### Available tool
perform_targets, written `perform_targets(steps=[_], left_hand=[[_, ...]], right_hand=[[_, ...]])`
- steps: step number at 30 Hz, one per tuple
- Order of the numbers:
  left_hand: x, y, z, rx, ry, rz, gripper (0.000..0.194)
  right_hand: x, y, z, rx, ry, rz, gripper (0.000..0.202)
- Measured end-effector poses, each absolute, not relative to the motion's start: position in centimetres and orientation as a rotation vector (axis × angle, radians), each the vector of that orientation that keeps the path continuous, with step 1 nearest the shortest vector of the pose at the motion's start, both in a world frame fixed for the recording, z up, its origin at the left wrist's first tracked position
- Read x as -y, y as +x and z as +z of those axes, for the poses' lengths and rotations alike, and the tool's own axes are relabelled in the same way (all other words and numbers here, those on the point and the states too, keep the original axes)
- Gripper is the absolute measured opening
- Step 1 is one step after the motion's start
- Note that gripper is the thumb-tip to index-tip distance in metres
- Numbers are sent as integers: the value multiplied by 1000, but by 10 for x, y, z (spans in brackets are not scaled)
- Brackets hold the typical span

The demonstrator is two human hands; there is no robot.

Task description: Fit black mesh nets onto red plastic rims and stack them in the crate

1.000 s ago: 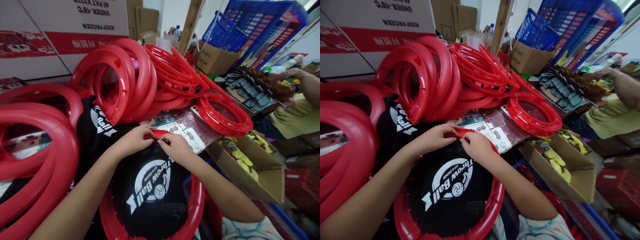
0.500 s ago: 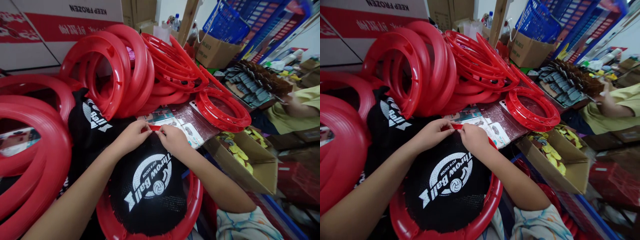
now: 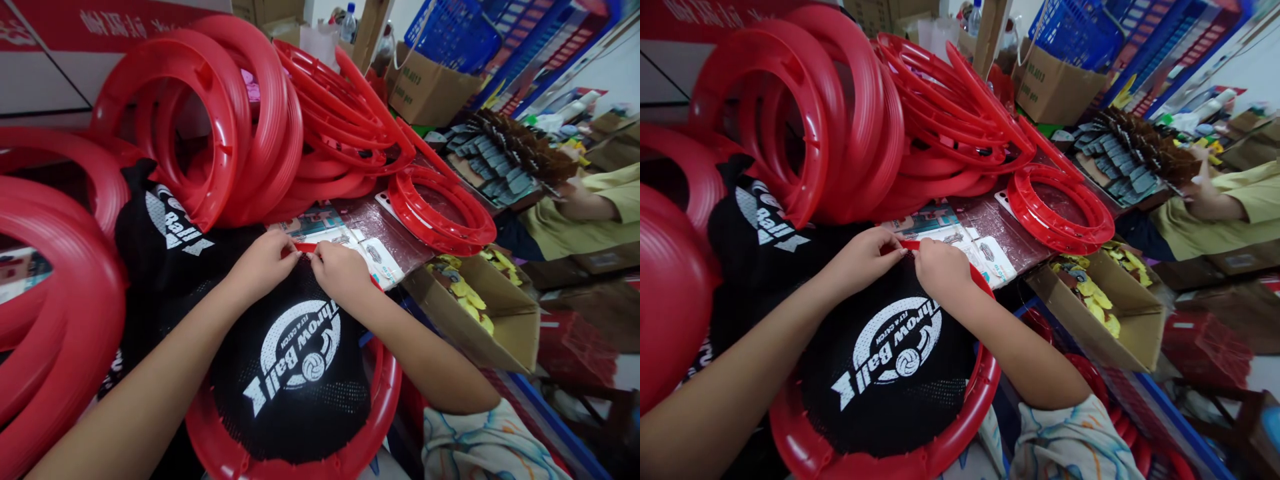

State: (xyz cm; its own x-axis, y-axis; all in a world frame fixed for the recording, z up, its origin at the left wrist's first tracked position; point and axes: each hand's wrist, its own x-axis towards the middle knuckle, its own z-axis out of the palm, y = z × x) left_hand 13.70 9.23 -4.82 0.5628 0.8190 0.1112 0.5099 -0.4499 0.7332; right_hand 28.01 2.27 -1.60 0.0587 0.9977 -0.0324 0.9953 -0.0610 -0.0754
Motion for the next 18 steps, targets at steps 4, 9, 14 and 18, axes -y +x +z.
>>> perform_targets(steps=[4, 9, 14, 18], left_hand=[[-92, 138, -51, -1083, 2134, 637, 11], [-89, 137, -51, -1047, 2151, 658, 11], [-86, 132, -52, -932, 2223, 661, 14], [-84, 130, -52, -844, 2290, 650, 21]], right_hand=[[-20, 280, -16, 2160, -2241, 117, 32], [-14, 286, -11, 2173, -2194, 195, 26], [-6, 294, 0, 2063, -2190, 328, 24], [-4, 300, 3, 2024, -2142, 418, 19]])
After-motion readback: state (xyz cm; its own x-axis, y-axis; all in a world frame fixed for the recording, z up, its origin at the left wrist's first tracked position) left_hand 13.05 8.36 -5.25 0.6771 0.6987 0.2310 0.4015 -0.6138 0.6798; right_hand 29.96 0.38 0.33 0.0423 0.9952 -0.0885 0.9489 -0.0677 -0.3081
